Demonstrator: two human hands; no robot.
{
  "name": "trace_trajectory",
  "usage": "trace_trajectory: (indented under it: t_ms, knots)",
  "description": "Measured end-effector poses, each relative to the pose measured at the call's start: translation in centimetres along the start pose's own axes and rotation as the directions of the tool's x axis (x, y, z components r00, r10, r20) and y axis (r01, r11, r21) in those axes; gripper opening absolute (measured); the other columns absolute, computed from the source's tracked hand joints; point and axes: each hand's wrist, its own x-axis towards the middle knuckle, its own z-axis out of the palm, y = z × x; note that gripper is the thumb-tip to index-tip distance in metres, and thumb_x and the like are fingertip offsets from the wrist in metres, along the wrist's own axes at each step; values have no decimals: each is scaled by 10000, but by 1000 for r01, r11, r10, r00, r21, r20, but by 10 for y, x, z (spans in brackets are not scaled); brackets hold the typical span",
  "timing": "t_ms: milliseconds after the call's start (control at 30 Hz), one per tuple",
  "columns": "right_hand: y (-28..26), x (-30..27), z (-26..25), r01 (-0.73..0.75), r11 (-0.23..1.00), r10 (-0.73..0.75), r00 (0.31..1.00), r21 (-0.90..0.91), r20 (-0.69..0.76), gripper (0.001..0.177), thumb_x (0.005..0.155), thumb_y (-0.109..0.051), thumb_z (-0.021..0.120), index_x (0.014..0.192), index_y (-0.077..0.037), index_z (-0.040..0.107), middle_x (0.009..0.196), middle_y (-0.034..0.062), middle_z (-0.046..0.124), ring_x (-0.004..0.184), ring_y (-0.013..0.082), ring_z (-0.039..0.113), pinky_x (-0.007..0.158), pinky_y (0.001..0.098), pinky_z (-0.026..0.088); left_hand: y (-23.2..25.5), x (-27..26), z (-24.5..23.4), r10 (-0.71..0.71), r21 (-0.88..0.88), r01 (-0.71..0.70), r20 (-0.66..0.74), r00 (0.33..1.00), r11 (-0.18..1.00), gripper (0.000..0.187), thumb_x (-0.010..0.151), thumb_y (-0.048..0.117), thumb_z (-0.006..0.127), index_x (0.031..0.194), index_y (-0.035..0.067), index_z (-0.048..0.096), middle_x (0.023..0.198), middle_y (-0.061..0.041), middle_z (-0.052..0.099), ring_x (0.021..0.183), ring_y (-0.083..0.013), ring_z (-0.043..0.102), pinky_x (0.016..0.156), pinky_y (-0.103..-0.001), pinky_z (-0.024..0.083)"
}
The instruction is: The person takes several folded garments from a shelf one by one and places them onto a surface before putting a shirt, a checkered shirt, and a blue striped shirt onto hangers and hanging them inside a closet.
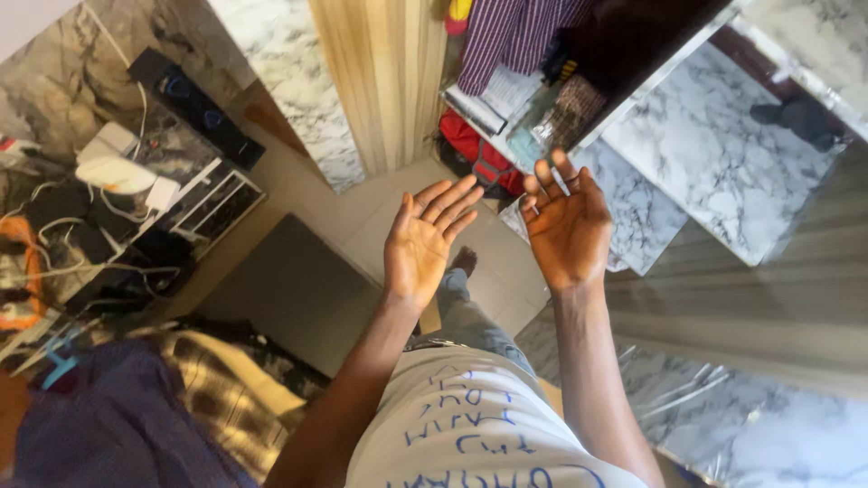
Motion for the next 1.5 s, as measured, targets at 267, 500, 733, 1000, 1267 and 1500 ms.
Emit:
trace_trajectory:
  t_ms: [267, 500, 733, 1000, 1267, 1500]
  knots:
    - [25, -57, 9, -101, 995, 100, 992, 8, 71, 335, 1128, -297, 459, 1276, -47, 626, 1165, 124, 689, 1035, 237, 637, 873, 317, 503, 28, -59, 18, 112, -35, -111, 30, 993, 993, 563, 1142, 428, 392, 1452, -32, 489, 1648, -321, 338, 1548, -446, 352, 1269, -498, 339]
    - [38, -87, 19, -199, 978, 206, 960, -54, 189, 294, 1135, -278, 483, 1245, -64, 652, 1123, 72, 697, 993, 187, 633, 860, 294, 500, 40, -124, 37, 294, -83, -292, 15, 956, 953, 526, 1150, 404, 416, 1452, -23, 474, 1659, -333, 313, 1554, -461, 333, 1264, -502, 350]
    - [58, -136, 31, -325, 937, 348, 900, -126, 262, 278, 1125, -269, 483, 1205, -84, 673, 1071, 56, 706, 928, 178, 630, 816, 300, 489, 19, -206, 46, 420, -75, -425, -74, 904, 902, 556, 1137, 426, 412, 1466, -20, 463, 1661, -315, 311, 1545, -435, 346, 1262, -497, 352]
    - [106, -205, 10, -518, 846, 529, 786, -126, 321, 262, 1119, -264, 490, 1219, -90, 658, 1048, 74, 696, 930, 190, 635, 817, 305, 492, -4, -314, 58, 510, 56, -507, -126, 851, 860, 566, 1141, 458, 387, 1478, 13, 479, 1645, -294, 365, 1524, -418, 396, 1234, -478, 386]
    - [164, -277, 28, -665, 704, 709, 642, -248, 291, 253, 1098, -243, 497, 1202, -67, 646, 1032, 80, 686, 913, 188, 624, 779, 304, 494, -4, -416, 64, 669, 88, -668, -210, 712, 739, 565, 1147, 433, 369, 1478, -16, 460, 1626, -314, 379, 1507, -430, 410, 1192, -478, 414]
    - [226, -305, 70, -711, 613, 784, 496, -343, 373, 260, 1104, -245, 507, 1190, -70, 679, 1031, 65, 685, 915, 182, 624, 779, 305, 489, 34, -492, 69, 805, 174, -791, -232, 546, 587, 560, 1138, 421, 371, 1481, -16, 447, 1639, -298, 366, 1529, -414, 384, 1221, -472, 394]
